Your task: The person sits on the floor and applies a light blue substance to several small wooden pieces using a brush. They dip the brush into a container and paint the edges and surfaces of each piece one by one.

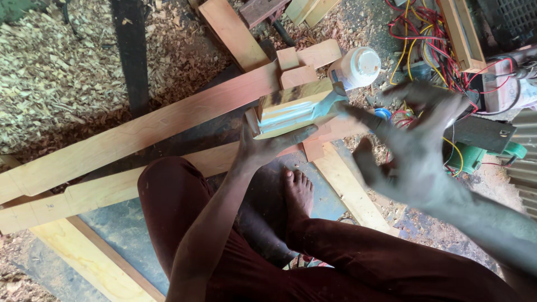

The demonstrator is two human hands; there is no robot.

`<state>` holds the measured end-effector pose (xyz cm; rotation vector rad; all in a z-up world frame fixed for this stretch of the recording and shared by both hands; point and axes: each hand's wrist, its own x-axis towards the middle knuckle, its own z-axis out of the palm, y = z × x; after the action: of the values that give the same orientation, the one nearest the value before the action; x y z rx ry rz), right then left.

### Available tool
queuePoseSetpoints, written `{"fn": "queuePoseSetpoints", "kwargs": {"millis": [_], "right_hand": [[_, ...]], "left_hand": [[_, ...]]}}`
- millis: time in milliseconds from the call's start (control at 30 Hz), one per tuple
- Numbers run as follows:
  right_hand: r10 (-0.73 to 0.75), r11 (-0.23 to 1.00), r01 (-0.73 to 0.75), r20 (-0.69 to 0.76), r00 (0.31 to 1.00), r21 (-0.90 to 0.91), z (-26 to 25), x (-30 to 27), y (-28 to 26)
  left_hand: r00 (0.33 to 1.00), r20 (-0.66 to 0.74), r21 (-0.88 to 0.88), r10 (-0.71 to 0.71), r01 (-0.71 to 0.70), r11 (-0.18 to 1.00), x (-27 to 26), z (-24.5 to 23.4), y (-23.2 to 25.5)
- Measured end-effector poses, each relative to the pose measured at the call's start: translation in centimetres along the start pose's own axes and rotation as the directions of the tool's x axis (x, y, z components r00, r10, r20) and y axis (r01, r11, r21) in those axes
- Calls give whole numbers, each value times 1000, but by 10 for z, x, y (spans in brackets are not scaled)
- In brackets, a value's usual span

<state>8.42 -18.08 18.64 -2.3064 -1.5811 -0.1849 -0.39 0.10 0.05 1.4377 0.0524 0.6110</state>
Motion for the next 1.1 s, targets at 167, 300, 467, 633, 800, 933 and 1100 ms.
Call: {"fn": "queuePoseSetpoints", "kwargs": {"millis": [167,300,467,633,800,933,1100], "right_hand": [[-147,915,163,72,987,-370,5,-2,1],[-50,998,51,-26,998,41,12,-14,4],[-173,888,170,31,984,-427,10,-9,6],[-75,997,77,-81,994,21,3,1,4],[-182,957,188,48,982,-220,6,6,7],[-159,984,167,118,980,-62,8,1,2],[-315,949,313,116,942,41,-5,5,7]], "left_hand": [[998,-7,67,66,-66,996,0,3,-10],[984,-29,145,177,-171,974,-3,2,-20],[899,81,417,431,-424,804,-5,-2,-25],[975,58,224,217,-224,948,-12,-4,-24],[985,133,-132,-113,131,983,-8,-9,-19],[969,179,76,170,-186,980,-8,-8,-22],[969,245,-422,-35,139,896,-11,-12,-33]]}}
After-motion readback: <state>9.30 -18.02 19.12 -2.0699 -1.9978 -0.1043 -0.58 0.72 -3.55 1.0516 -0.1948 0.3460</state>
